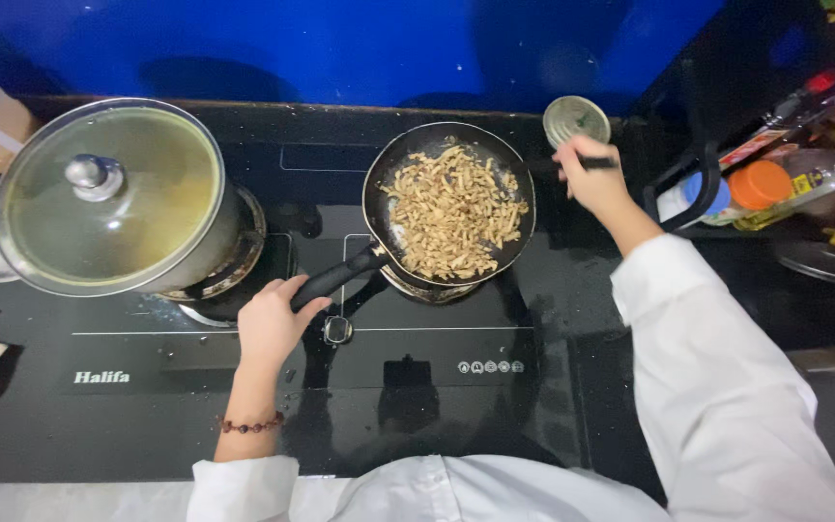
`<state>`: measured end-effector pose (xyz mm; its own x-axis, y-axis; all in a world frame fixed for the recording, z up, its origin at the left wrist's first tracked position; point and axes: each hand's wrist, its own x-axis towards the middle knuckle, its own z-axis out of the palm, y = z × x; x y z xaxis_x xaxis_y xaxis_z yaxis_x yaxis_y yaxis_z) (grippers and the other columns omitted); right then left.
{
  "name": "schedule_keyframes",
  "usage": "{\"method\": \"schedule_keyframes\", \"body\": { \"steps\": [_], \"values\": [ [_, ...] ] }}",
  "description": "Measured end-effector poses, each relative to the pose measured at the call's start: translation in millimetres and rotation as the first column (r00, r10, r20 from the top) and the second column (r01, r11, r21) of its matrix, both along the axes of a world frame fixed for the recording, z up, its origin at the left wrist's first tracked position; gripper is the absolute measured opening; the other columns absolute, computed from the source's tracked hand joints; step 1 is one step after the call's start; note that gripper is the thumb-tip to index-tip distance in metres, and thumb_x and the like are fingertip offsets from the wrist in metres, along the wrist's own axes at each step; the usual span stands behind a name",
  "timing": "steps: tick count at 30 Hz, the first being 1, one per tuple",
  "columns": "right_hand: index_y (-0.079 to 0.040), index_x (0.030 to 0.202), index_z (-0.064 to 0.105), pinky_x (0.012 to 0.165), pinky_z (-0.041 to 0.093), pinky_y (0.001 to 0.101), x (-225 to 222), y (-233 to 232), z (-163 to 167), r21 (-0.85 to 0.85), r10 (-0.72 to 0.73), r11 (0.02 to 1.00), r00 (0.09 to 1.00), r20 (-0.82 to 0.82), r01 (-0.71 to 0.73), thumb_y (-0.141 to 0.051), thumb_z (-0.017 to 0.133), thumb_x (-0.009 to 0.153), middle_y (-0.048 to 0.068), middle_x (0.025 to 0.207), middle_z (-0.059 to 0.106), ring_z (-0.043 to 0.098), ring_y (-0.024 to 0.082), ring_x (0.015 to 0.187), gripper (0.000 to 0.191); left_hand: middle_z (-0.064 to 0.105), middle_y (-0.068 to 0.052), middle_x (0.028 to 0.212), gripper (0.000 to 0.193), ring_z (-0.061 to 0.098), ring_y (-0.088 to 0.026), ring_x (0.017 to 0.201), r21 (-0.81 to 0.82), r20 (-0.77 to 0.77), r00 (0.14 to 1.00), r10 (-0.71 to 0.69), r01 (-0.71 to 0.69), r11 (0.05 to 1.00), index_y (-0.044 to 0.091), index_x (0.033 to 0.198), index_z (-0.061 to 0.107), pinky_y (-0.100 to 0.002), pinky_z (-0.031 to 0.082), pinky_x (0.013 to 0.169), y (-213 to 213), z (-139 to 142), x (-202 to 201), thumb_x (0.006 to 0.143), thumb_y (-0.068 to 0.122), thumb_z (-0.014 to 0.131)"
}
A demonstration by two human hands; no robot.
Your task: The person spoons strips of vegetarian mock meat from a foil-lined bag into a frying pan on an induction cooktop, pours dark sauce from a bottle over the strips, then stirs and tosses the strips with chopsticks while holding the pan handle. They seal the bag, place it inside the refrigerator, and return to keep stirring the cooking strips.
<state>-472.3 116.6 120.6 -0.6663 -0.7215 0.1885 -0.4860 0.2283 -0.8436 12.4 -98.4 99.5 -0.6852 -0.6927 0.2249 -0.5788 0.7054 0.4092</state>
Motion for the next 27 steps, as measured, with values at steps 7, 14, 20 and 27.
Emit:
{"method": "schedule_keyframes", "body": {
  "steps": [7, 14, 20, 27],
  "values": [
    [-0.002, 0.082, 0.063, 0.057, 0.049, 0.0267, 88.0, 80.8, -9.4, 0.066, 0.041, 0.997, 0.984, -0.176, -0.03, -0.015, 0.061, 0.107, 0.003, 0.066, 0.065, 0.062, 0.009, 0.061, 0.028, 0.069, -0.008, 0.087, 0.049, 0.07, -0.031, 0.079, -0.056, -0.019, 1.0, -0.015, 0.014, 0.998, 0.012, 0.111, 0.077, -0.042, 0.055, 0.067, 12.6, -17.3, 2.2, 0.078, 0.048, 0.083],
    [-0.008, 0.088, 0.069, 0.046, 0.046, 0.0322, 181.3, 47.7, -23.6, 0.22, 0.012, 0.974, 0.981, 0.192, -0.055, -0.019, 0.059, 0.1, 0.005, 0.062, 0.065, 0.06, 0.016, 0.05, 0.019, 0.069, -0.008, 0.086, 0.048, 0.069, -0.031, 0.079, -0.033, 0.011, 1.0, -0.004, 0.004, 0.999, 0.012, 0.111, 0.077, -0.042, 0.055, 0.067, 20.4, -21.9, 9.6, 0.078, 0.046, 0.083],
    [-0.004, 0.087, 0.065, 0.055, 0.048, 0.0338, 188.8, -48.2, -48.6, -0.097, 0.137, 0.984, 0.983, -0.124, -0.149, -0.014, 0.063, 0.101, 0.009, 0.068, 0.065, 0.065, 0.019, 0.059, 0.017, 0.069, -0.008, 0.085, 0.048, 0.07, -0.031, 0.078, -0.031, 0.004, 1.0, 0.008, -0.008, 0.999, 0.013, 0.11, 0.077, -0.042, 0.055, 0.067, 22.7, -18.9, 14.3, 0.077, 0.046, 0.084],
    [-0.003, 0.086, 0.063, 0.057, 0.045, 0.0368, 114.6, -50.5, -35.5, -0.1, -0.08, 0.994, 0.956, -0.283, 0.054, -0.013, 0.065, 0.102, 0.014, 0.069, 0.061, 0.059, 0.021, 0.06, 0.019, 0.07, -0.008, 0.085, 0.049, 0.07, -0.031, 0.078, -0.027, -0.006, 1.0, 0.002, -0.002, 1.0, 0.013, 0.109, 0.077, -0.042, 0.056, 0.066, 15.4, -19.2, 18.7, 0.075, 0.047, 0.084]
  ]
}}
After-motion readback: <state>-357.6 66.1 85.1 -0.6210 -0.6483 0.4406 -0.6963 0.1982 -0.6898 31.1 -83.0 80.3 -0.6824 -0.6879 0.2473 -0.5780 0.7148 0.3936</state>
